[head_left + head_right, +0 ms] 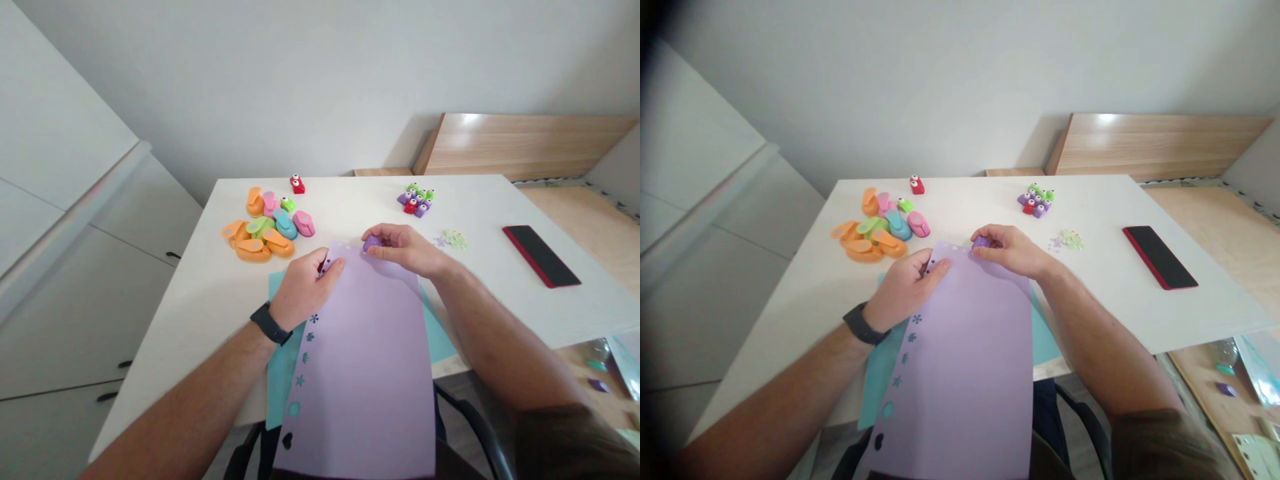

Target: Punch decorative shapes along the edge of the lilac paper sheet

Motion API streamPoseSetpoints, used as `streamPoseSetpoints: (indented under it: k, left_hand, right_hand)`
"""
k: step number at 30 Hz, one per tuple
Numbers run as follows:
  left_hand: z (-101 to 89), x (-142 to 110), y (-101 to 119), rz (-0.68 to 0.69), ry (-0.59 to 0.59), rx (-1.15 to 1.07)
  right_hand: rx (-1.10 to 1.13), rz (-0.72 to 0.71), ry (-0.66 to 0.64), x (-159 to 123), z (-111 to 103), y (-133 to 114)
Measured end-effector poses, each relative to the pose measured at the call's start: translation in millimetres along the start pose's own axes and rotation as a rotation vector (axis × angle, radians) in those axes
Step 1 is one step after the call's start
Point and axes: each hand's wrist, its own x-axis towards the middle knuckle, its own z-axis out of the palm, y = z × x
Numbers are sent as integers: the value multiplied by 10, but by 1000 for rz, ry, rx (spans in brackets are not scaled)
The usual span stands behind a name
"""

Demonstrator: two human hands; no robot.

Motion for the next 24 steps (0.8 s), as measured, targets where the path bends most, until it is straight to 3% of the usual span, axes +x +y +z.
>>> streamPoseSetpoints:
  k: [10, 20, 24]
  left_hand:
    - [-2, 5, -11, -14, -14, 16]
    - [-14, -9, 15, -16, -9, -8]
    - [-13, 1, 11, -11, -7, 6]
  right_hand:
    - [163, -1, 98, 16, -60, 22]
    - [215, 41, 159, 18, -117, -24]
    - [140, 60, 212, 4, -241, -34]
